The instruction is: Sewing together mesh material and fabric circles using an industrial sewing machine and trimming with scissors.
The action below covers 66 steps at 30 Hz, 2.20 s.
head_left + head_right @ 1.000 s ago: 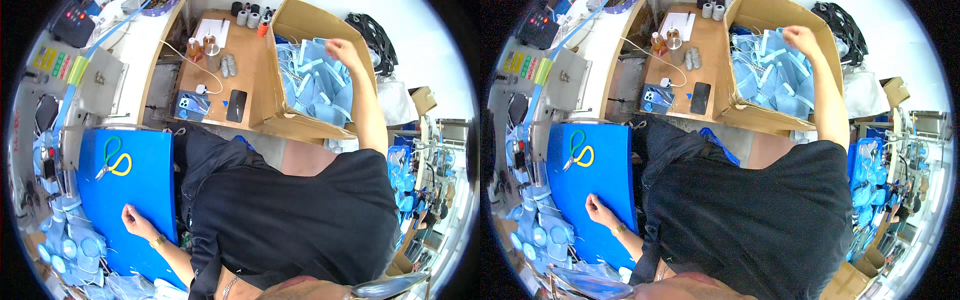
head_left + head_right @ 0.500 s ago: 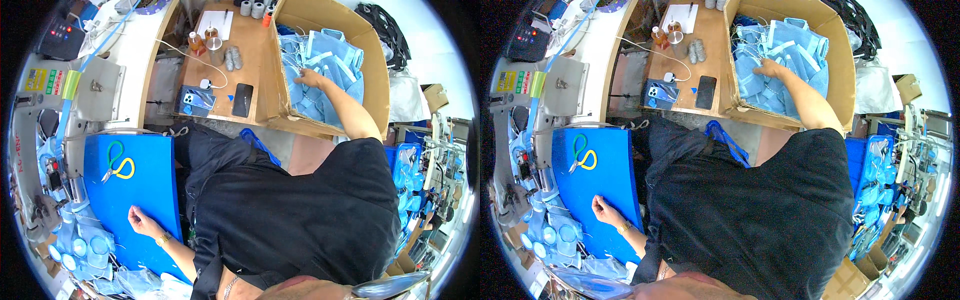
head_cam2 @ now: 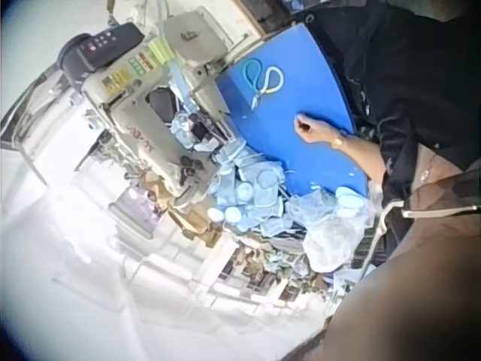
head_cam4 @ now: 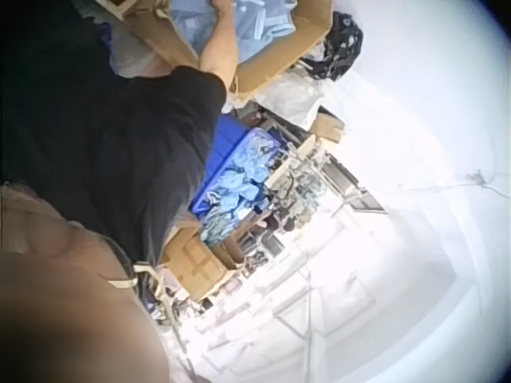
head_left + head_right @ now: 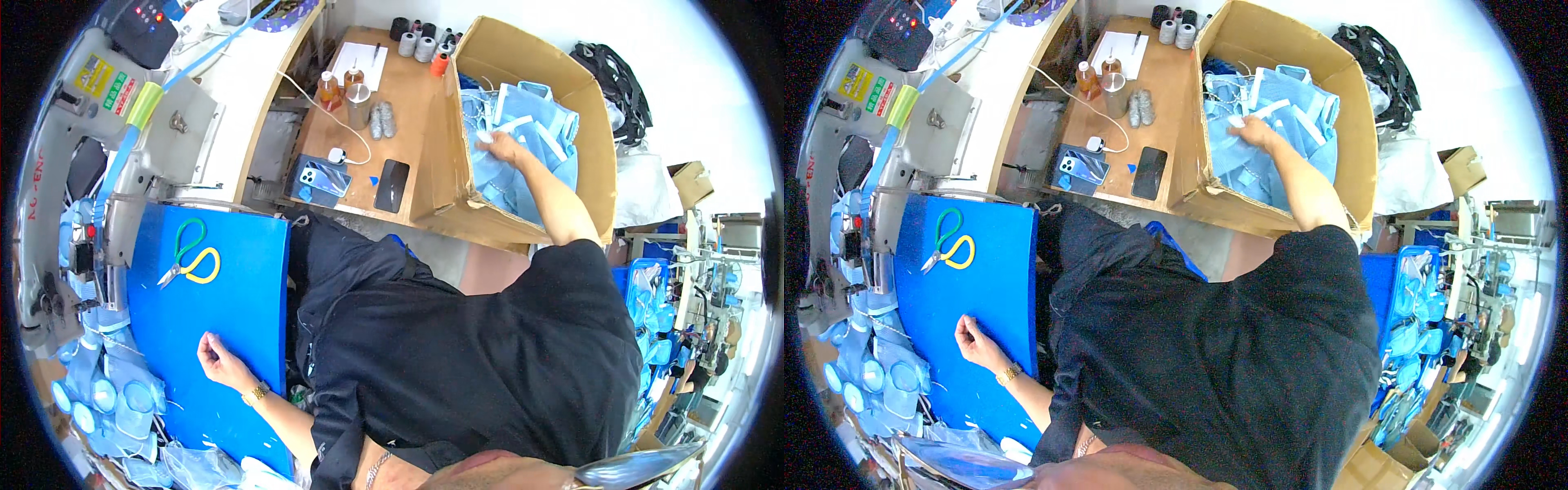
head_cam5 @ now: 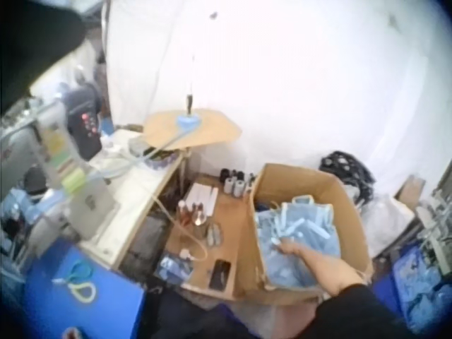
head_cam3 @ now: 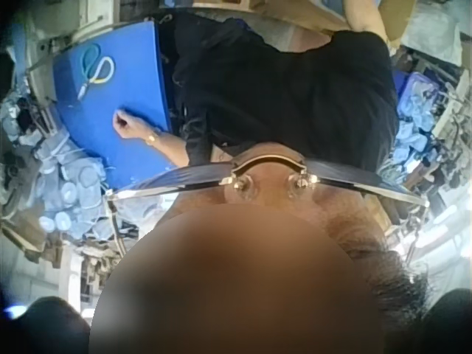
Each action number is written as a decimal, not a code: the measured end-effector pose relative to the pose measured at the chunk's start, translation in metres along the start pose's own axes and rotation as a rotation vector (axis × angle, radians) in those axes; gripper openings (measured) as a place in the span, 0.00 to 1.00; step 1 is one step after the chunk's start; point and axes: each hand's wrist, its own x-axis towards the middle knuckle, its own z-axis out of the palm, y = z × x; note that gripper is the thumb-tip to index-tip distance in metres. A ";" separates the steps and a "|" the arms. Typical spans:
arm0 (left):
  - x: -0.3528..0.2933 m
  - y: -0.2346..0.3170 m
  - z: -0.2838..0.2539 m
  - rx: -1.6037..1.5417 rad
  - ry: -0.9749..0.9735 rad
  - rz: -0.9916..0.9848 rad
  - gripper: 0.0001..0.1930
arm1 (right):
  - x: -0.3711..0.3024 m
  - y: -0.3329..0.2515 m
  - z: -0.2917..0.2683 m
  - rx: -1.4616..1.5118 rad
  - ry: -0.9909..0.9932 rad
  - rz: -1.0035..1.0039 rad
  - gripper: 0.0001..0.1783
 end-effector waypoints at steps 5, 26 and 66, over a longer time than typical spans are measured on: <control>0.004 -0.007 -0.003 0.027 -0.008 0.007 0.09 | -0.003 -0.026 -0.108 -0.054 0.790 -0.407 0.20; -0.048 0.116 -0.065 -0.282 0.245 0.208 0.21 | -0.214 -0.413 0.113 1.176 -0.934 -1.054 0.16; -0.052 0.088 -0.077 -0.312 -0.065 -0.271 0.09 | -0.288 -0.418 0.212 0.382 -1.169 -1.200 0.12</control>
